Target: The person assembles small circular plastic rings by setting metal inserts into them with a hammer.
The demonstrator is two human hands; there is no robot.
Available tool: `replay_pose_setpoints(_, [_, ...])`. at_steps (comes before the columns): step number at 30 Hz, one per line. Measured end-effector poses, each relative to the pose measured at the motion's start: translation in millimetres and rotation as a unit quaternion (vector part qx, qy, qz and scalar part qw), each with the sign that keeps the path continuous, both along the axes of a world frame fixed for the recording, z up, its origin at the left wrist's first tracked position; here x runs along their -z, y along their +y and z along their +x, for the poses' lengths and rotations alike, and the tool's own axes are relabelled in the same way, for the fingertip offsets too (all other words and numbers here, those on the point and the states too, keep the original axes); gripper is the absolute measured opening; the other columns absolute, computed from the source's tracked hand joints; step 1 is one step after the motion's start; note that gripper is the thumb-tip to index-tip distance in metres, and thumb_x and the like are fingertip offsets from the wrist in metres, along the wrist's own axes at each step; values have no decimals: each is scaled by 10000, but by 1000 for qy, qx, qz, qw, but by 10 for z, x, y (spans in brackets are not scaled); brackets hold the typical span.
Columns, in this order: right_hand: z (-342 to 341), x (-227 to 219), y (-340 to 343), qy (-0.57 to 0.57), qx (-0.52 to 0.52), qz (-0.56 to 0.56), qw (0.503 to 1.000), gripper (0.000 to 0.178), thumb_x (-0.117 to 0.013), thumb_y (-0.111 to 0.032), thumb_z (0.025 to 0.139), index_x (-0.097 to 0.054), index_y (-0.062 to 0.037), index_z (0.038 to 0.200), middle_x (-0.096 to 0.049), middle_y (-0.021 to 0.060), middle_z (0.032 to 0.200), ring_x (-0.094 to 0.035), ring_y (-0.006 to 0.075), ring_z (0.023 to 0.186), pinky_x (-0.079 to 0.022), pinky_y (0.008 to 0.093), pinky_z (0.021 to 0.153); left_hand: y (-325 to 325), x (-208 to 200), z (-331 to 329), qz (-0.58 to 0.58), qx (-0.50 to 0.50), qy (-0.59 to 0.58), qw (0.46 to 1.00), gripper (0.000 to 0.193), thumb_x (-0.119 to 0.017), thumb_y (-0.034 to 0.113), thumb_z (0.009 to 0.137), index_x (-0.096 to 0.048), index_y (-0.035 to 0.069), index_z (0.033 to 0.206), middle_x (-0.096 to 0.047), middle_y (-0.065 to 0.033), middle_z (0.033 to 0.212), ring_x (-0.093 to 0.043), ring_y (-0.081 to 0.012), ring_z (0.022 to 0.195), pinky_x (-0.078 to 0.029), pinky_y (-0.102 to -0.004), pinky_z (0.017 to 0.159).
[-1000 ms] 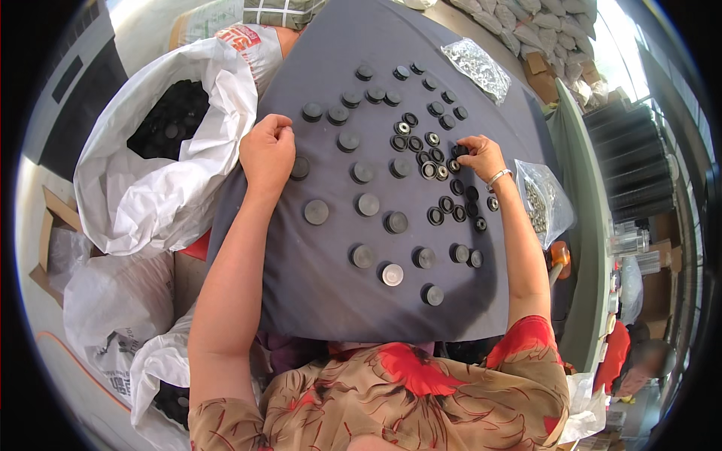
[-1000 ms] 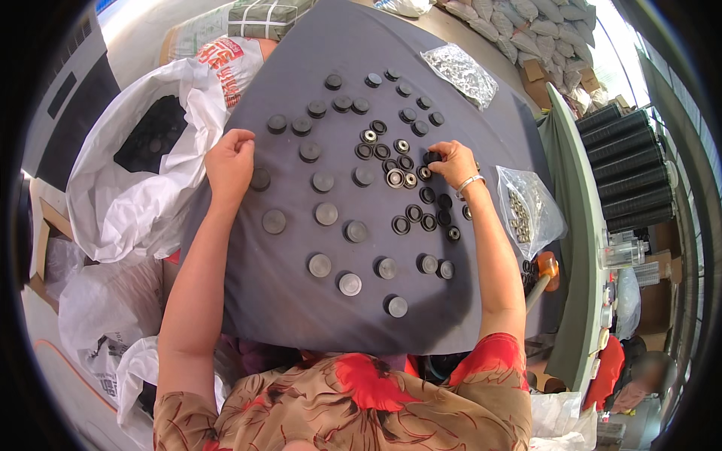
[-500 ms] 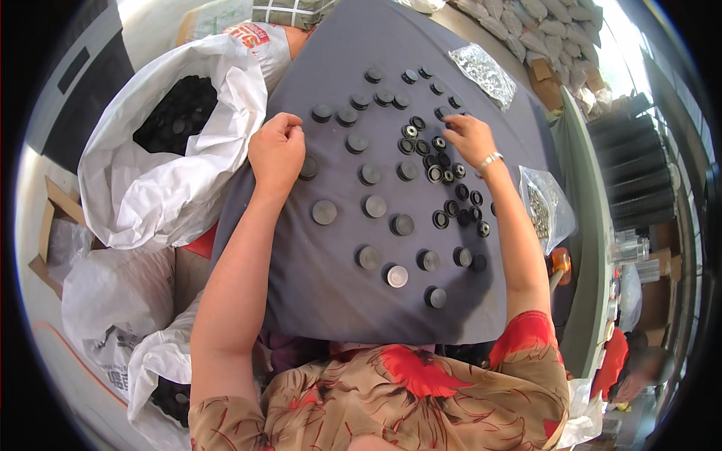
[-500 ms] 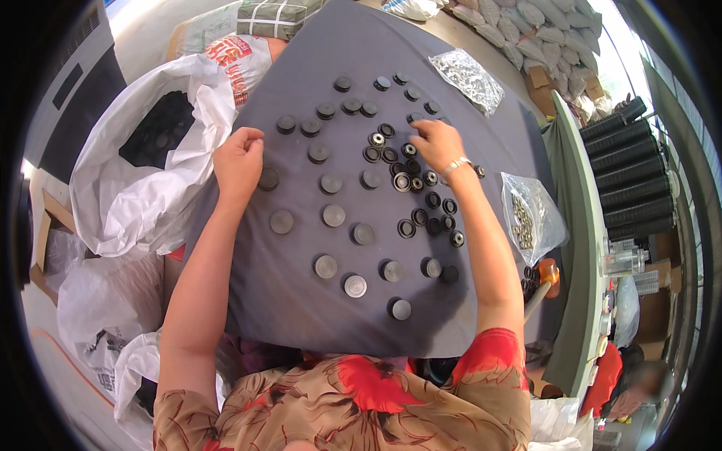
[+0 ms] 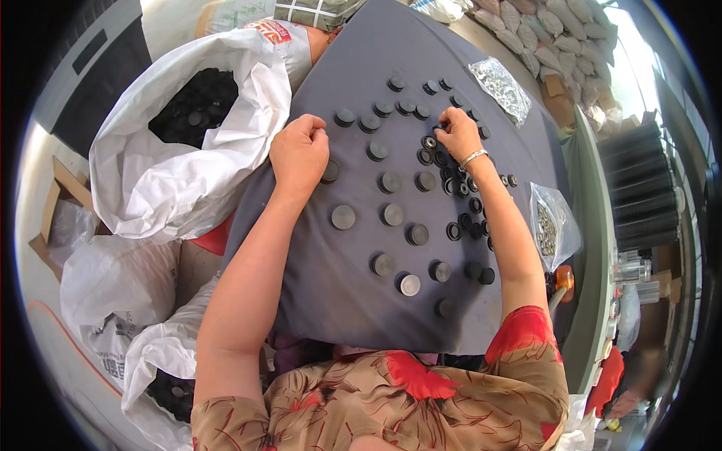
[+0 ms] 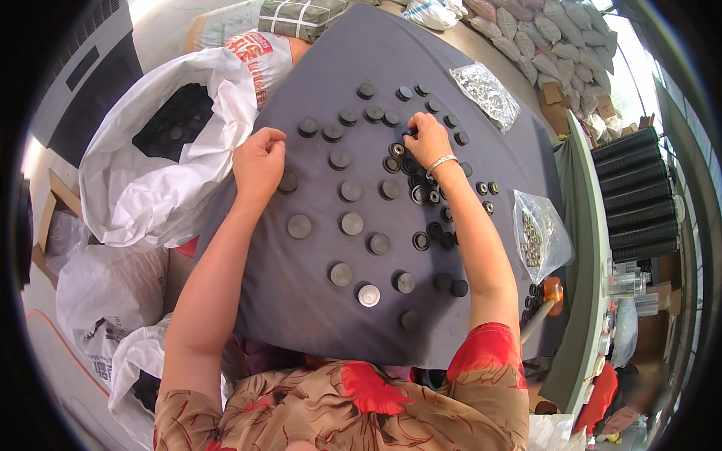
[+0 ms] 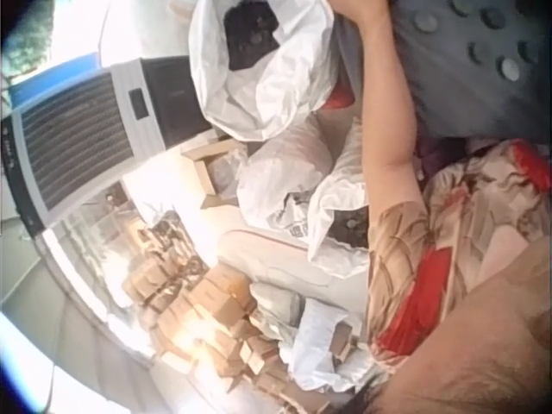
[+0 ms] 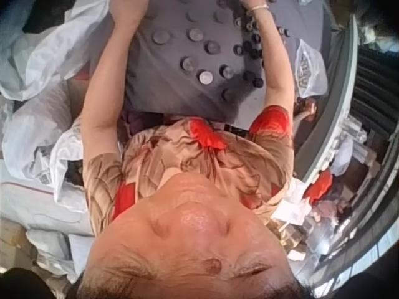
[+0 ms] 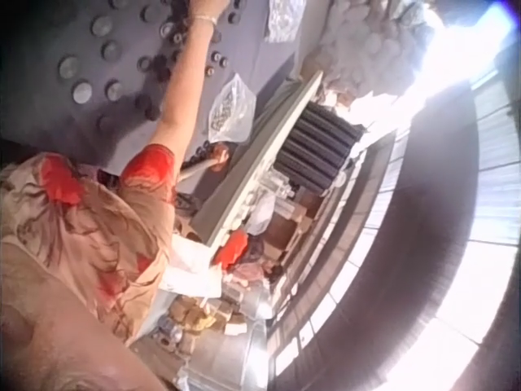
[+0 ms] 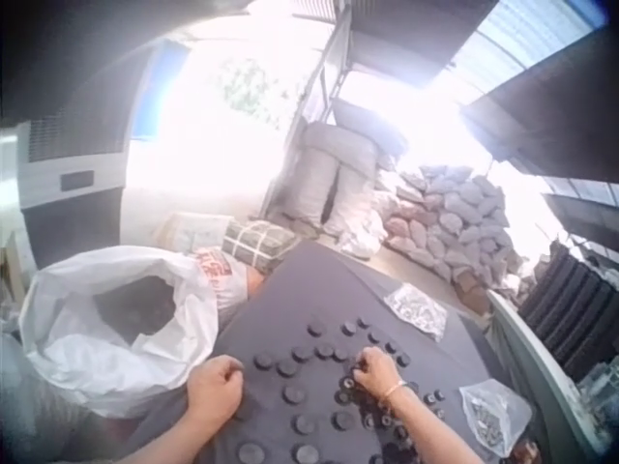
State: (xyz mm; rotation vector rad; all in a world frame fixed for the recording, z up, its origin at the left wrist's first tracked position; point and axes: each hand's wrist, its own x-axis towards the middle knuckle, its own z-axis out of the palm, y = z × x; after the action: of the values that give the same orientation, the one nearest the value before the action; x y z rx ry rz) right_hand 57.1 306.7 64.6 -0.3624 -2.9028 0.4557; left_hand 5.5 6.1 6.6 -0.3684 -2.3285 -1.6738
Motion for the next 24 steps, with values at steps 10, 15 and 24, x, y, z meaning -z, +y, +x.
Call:
replay_pose_setpoints(10, [93, -63, 217, -72, -134, 81, 985, 412, -659, -100, 735, -633, -47, 1143, -612, 172, 984, -594, 357, 975, -471, 411, 875, 25, -52, 11, -5, 5, 6, 1000, 113, -576, 85, 803, -664, 29, 846, -675, -122, 768, -649, -292, 717, -493, -379, 664])
replay_pose_setpoints(15, [106, -181, 65, -71, -57, 28, 995, 353, -670, -96, 722, -666, -16, 1067, -626, 138, 927, -635, 281, 856, -514, 356, 797, 11, -38, 18, -5, -4, 9, 1000, 117, -575, 89, 803, -665, 31, 847, -678, -122, 776, -652, -292, 729, -495, -379, 666])
replay_pose_setpoints(24, [144, -81, 22, -43, -108, -3, 993, 251, -633, -71, 757, -697, -37, 998, -648, 153, 876, -650, 296, 802, -521, 351, 773, 34, -49, 8, -10, 2, 11, 1000, 109, -577, 89, 800, -663, 33, 838, -678, -124, 784, -652, -302, 736, -497, -387, 666])
